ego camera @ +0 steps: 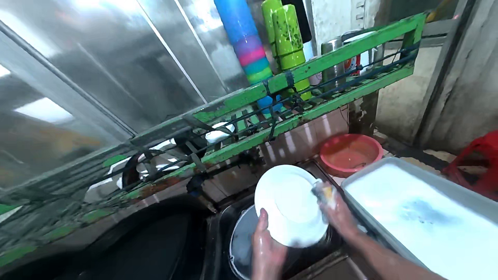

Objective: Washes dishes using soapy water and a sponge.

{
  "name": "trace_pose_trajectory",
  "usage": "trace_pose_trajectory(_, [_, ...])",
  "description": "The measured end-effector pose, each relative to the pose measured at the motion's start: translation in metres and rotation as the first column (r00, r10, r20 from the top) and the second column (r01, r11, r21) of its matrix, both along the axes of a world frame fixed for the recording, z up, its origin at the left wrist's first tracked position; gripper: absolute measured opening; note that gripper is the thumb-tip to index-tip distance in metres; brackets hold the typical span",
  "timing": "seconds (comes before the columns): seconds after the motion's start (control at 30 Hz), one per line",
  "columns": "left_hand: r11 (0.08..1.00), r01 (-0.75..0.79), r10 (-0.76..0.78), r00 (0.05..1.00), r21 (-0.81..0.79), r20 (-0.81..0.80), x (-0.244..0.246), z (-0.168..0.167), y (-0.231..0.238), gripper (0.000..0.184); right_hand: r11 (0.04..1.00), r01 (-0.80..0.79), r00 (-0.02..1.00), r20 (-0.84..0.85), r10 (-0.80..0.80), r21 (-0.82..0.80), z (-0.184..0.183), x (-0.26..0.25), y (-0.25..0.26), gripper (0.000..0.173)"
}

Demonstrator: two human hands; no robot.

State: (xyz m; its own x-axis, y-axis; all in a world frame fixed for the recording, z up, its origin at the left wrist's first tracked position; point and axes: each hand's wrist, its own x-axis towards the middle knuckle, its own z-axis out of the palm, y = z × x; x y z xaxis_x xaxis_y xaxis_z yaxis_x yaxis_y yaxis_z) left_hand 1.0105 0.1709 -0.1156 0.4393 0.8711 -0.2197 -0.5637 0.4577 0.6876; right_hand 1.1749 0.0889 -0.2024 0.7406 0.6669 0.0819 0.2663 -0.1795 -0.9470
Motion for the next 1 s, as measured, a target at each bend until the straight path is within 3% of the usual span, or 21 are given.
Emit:
trace_pose_trajectory(0.07, [0.994, 0.047, -0.031, 0.988, 0.102, -0.155, -0.004, -0.005, -0.017, 0.041, 0.993, 0.106, 0.988, -0.104, -0.111, -0.055, 0.008, 0.023, 0.012, 0.065])
trace_pose_trajectory(0.13, [0.973, 0.098, -0.019, 0.936, 0.207, -0.351, -0.002, 0.0, -0.033, 0.041, 0.993, 0.116, 0.992, -0.049, -0.116, -0.007, 0.026, 0.019, 0.017, 0.059])
trace_pose_trajectory(0.23, [0.905, 0.227, -0.029, 0.876, 0.359, -0.481, 0.002, 0.004, -0.042, 0.041, 0.978, -0.051, 0.972, 0.234, 0.002, 0.203, 0.052, -0.028, 0.013, 0.061])
trace_pose_trajectory(0.3, [0.896, 0.241, -0.028, 0.869, 0.373, -0.493, 0.001, 0.004, -0.041, 0.043, 0.941, -0.198, 0.936, 0.339, 0.098, 0.275, 0.059, -0.039, 0.015, 0.061])
trace_pose_trajectory(0.33, [0.903, 0.224, -0.027, 0.881, 0.366, -0.473, -0.002, 0.006, -0.042, 0.044, 0.949, -0.204, 0.949, 0.285, 0.132, 0.239, 0.063, -0.034, 0.015, 0.063])
trace_pose_trajectory(0.4, [0.914, 0.171, 0.001, 0.906, 0.368, -0.423, -0.01, 0.011, -0.046, 0.041, 0.982, -0.093, 0.992, -0.065, 0.105, 0.165, 0.066, -0.01, 0.016, 0.066])
trace_pose_trajectory(0.47, [0.893, 0.098, 0.11, 0.899, 0.44, -0.424, -0.015, 0.021, -0.048, 0.037, 0.972, 0.071, 0.893, -0.449, 0.039, 0.225, 0.055, 0.016, 0.024, 0.059])
trace_pose_trajectory(0.57, [0.818, 0.014, 0.316, 0.824, 0.575, -0.469, -0.021, 0.016, -0.027, 0.064, 0.867, 0.287, 0.777, -0.628, 0.038, 0.408, 0.066, 0.025, 0.028, 0.05])
trace_pose_trajectory(0.6, [0.838, -0.016, 0.332, 0.809, 0.546, -0.485, -0.021, 0.009, -0.016, 0.073, 0.818, 0.344, 0.754, -0.654, 0.052, 0.461, 0.076, 0.023, 0.029, 0.048])
trace_pose_trajectory(0.67, [0.965, -0.041, 0.168, 0.858, 0.26, -0.486, -0.02, 0.001, 0.006, 0.076, 0.739, 0.372, 0.732, -0.667, 0.138, 0.561, 0.094, 0.025, 0.025, 0.04])
trace_pose_trajectory(0.73, [0.995, 0.069, -0.087, 0.958, -0.074, -0.273, -0.031, -0.004, 0.02, 0.069, 0.749, 0.211, 0.757, -0.59, 0.281, 0.628, 0.099, 0.031, 0.013, 0.028])
trace_pose_trajectory(0.8, [0.982, 0.017, -0.036, 0.994, -0.186, -0.099, -0.041, -0.001, 0.019, 0.037, 0.885, -0.016, 0.791, -0.535, 0.295, 0.464, 0.099, 0.039, -0.001, 0.026])
trace_pose_trajectory(0.83, [0.983, -0.033, 0.013, 0.994, -0.18, -0.112, -0.042, 0.002, 0.016, 0.021, 0.956, -0.102, 0.852, -0.473, 0.227, 0.275, 0.094, 0.044, -0.002, 0.029])
trace_pose_trajectory(0.87, [0.989, -0.034, 0.016, 0.993, -0.145, -0.121, -0.043, 0.004, 0.013, 0.018, 0.986, -0.156, 0.918, -0.359, 0.167, 0.058, 0.085, 0.049, 0.002, 0.037])
trace_pose_trajectory(0.93, [0.999, 0.042, -0.046, 0.978, -0.021, -0.204, -0.037, 0.004, 0.001, 0.025, 0.953, -0.17, 0.985, -0.056, 0.161, -0.253, 0.062, 0.039, 0.015, 0.049])
trace_pose_trajectory(1.0, [0.979, 0.184, -0.148, 0.938, 0.091, -0.313, -0.027, 0.001, -0.01, 0.044, 0.931, -0.233, 0.936, 0.195, 0.293, -0.281, 0.048, 0.002, 0.016, 0.06])
